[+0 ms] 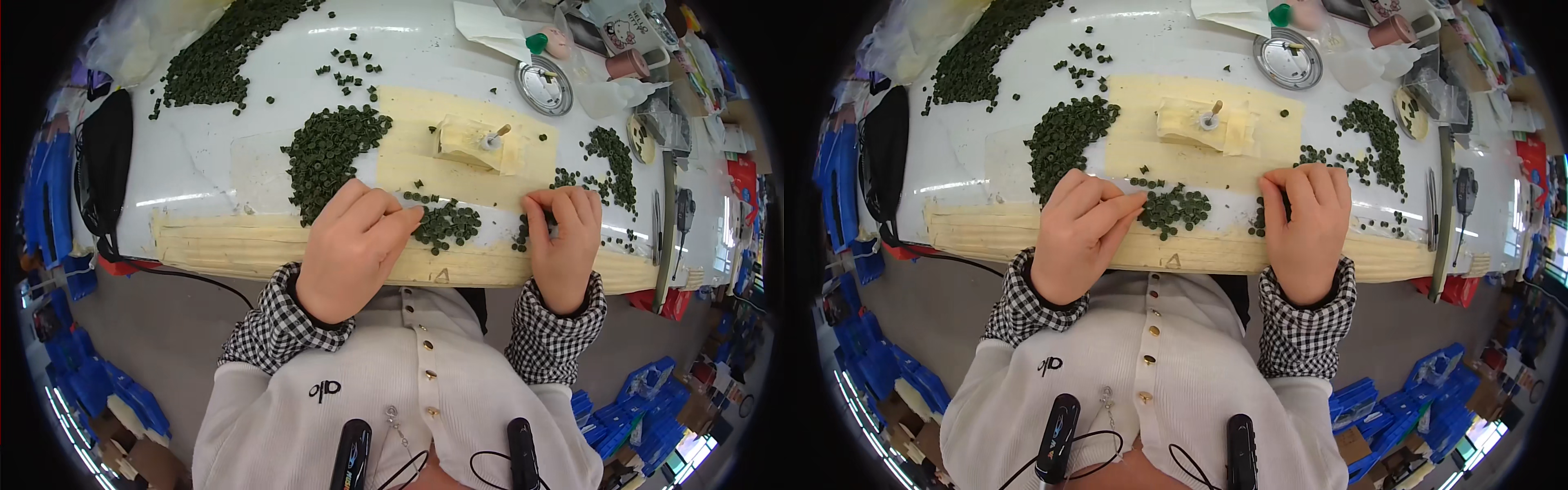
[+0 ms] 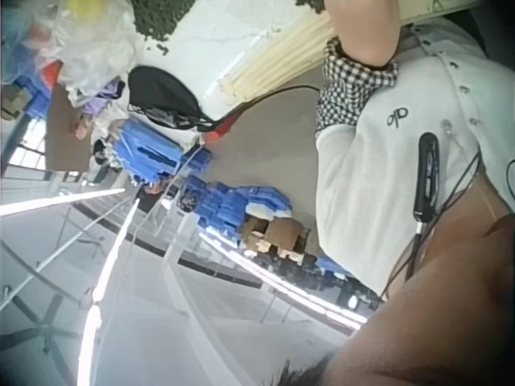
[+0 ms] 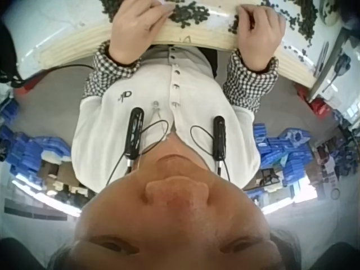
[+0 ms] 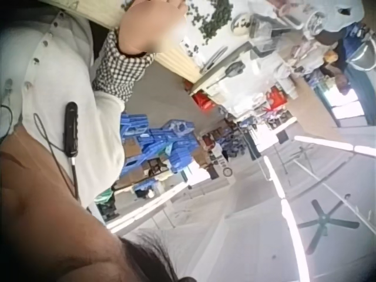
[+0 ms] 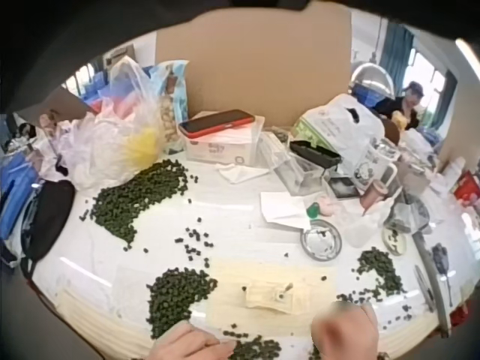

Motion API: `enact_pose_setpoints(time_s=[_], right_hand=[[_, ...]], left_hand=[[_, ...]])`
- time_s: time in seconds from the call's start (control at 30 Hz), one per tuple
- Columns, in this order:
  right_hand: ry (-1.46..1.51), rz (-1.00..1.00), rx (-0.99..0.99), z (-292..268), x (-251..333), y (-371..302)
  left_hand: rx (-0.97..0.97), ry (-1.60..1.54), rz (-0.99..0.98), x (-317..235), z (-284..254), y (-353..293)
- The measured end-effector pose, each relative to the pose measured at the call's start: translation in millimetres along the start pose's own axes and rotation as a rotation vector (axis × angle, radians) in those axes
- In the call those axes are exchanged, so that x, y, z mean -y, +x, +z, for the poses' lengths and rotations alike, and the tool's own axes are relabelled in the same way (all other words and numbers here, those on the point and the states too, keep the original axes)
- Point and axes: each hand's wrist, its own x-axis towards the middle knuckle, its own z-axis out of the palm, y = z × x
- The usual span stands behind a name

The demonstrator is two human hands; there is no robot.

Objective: Manually assembling or sorting small green plastic toy components on a workbench.

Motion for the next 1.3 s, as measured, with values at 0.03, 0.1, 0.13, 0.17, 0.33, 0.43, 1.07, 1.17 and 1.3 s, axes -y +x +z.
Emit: enact_pose_setpoints(time_s=[0.03,0.1,0.13,0.17,0.33,0.43,1.07,1.17,1.3], right_hand=[[-0.019,-0.053,0.005,-1,-2,1],[0.074,0.034,-0.073,3,-2,-3],[0.121,0.081,-0.110,3,-2,-6],[0.174,0.105,-0.129,1,-3,-9],[0.327,0.159,-0.179,0,7,-8],[0.391,0.175,-0.178,3,13,-8],[0.942,0.372,0.009,8,40,-15],[1.034,0.346,0.100,8,40,-15],[1.172,0.343,0.136,11,47,-13]], left_hand=[[-0.011,-0.004,-0.002,1,0,0],[-0.040,0.008,-0.031,3,-7,0],[-0.076,0.046,-0.058,5,-13,1],[-0.111,0.083,-0.085,8,-19,2],[-0.178,0.222,-0.129,18,-33,4],[-0.156,0.248,-0.135,15,-28,8],[-0.199,0.224,-0.078,12,-27,17],[-0.214,0.122,-0.130,9,-28,14],[-0.111,-0.342,-0.306,-6,-33,9]])
